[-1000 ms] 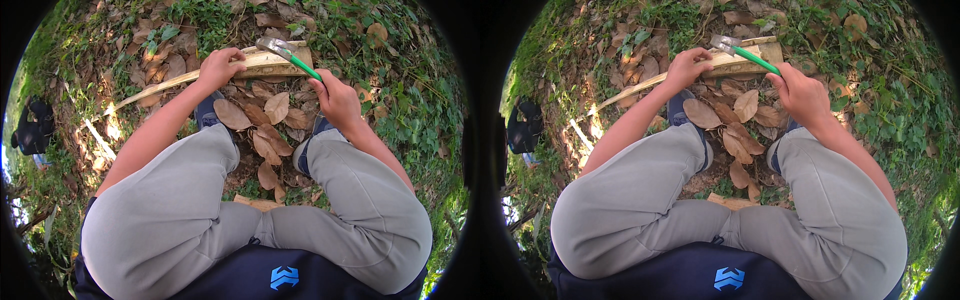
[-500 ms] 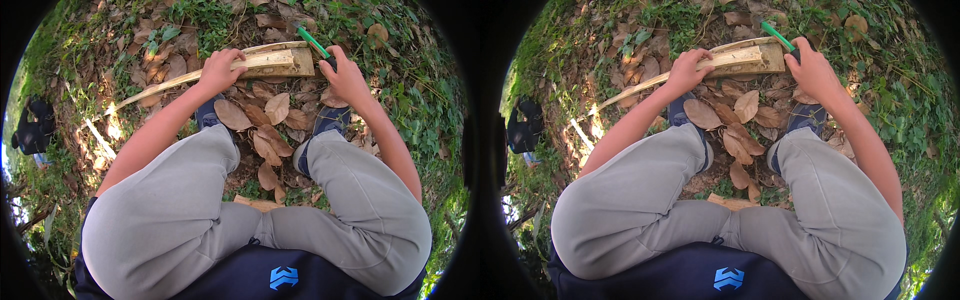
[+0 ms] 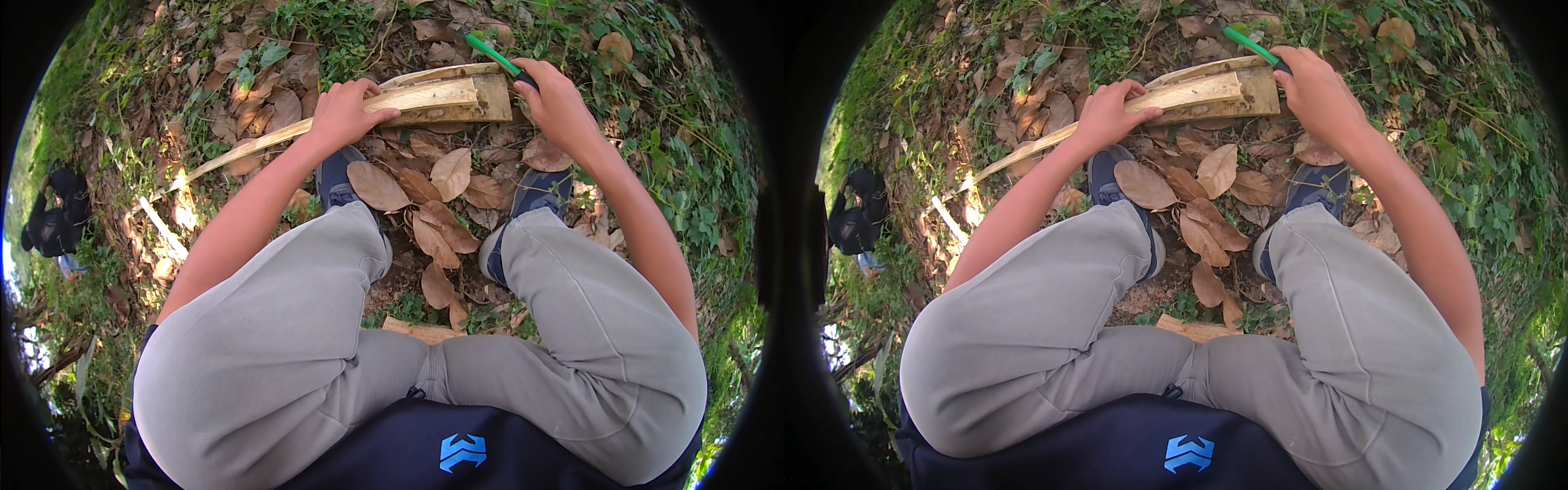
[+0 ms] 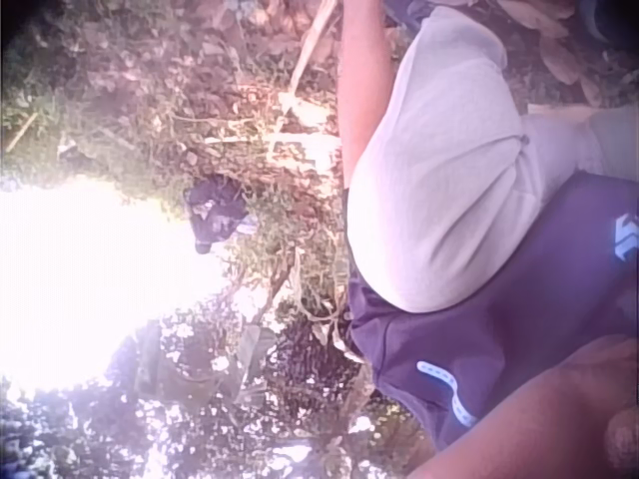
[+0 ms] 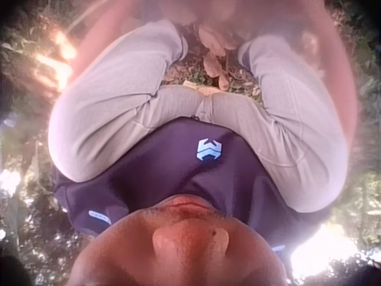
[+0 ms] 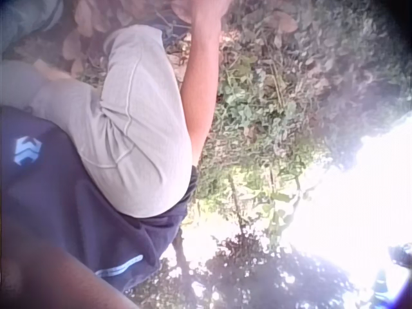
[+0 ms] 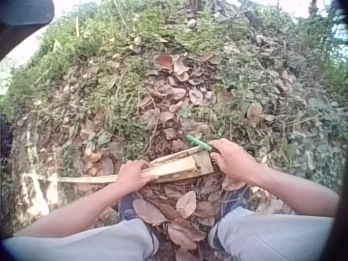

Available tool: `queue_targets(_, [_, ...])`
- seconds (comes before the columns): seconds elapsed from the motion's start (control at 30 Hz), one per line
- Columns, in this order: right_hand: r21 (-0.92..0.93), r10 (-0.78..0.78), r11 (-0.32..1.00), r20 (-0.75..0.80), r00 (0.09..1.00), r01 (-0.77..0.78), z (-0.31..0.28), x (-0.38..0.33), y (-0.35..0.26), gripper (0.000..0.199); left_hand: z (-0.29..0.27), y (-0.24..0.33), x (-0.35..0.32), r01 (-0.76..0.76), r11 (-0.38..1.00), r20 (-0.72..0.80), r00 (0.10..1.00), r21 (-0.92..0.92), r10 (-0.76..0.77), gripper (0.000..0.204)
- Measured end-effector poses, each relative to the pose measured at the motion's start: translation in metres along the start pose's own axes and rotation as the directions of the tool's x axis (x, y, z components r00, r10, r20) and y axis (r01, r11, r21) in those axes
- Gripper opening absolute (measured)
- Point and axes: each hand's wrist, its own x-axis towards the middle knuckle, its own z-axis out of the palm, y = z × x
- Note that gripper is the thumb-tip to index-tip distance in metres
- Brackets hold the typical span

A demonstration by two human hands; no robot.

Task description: The person sits on the ground and uses a hammer to strike a chisel, carving a long, thin piece of wood. They repeatedly adjust the wood and the chisel to remove material along the length of the piece.

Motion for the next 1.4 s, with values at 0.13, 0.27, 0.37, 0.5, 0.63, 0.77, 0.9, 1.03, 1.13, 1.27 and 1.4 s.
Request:
queue_targets(0.13, [0.011,-0.005,1.0,-0.003,1.0,0.005,0.0,0.0,-0.001,0.035,-0.003,0.003,-0.003,0.023,0.996,-0.001,1.0,-0.084,-0.023,0.067])
queue_targets(0.27, [-0.033,-0.002,0.999,0.023,1.0,0.003,0.001,-0.005,-0.003,0.033,0.0,0.007,-0.009,0.045,0.993,-0.058,0.997,-0.108,-0.051,0.071])
queue_targets(0.37, [-0.028,-0.006,1.0,0.014,1.0,0.006,-0.001,-0.006,-0.014,0.036,0.0,0.008,-0.013,0.052,0.991,-0.085,0.994,-0.126,-0.063,0.073])
queue_targets(0.5, [-0.097,-0.014,0.995,0.034,0.999,0.017,-0.01,0.004,-0.018,0.033,0.002,0.009,-0.014,0.029,0.992,-0.121,0.992,-0.126,-0.044,0.073])
queue_targets(0.63, [-0.174,0.029,0.985,0.121,0.992,-0.008,-0.014,0.002,-0.015,0.031,0.003,0.011,-0.015,0.03,0.991,-0.127,0.991,-0.129,-0.046,0.074])
queue_targets(0.77, [-0.147,0.022,0.989,0.134,0.991,-0.002,-0.027,0.004,-0.034,0.029,0.004,0.007,-0.018,0.05,0.991,-0.143,0.987,-0.126,-0.068,0.075])
queue_targets(0.9, [-0.14,-0.034,0.99,0.019,0.999,0.037,-0.011,0.013,-0.032,0.029,0.001,0.014,-0.013,0.041,0.989,-0.113,0.992,-0.139,-0.057,0.075])
queue_targets(1.03, [-0.262,-0.029,0.962,0.178,0.984,0.076,-0.007,0.022,-0.027,0.027,-0.001,0.015,-0.019,0.029,0.989,-0.127,0.991,-0.144,-0.048,0.075])
queue_targets(1.13, [-0.283,-0.079,0.95,0.18,0.98,0.129,-0.019,0.027,-0.03,0.027,-0.001,0.016,-0.023,0.06,0.993,-0.092,0.993,-0.104,-0.07,0.074])
queue_targets(1.27, [-0.225,-0.21,0.951,0.039,0.977,0.213,-0.016,0.043,-0.038,0.027,-0.005,0.017,-0.014,0.059,0.991,-0.099,0.993,-0.12,-0.071,0.073])
queue_targets(1.4, [-0.175,-0.143,0.971,0.107,0.984,0.16,0.006,0.047,-0.052,0.03,-0.001,0.018,-0.021,0.058,0.991,-0.109,0.992,-0.119,-0.071,0.074])
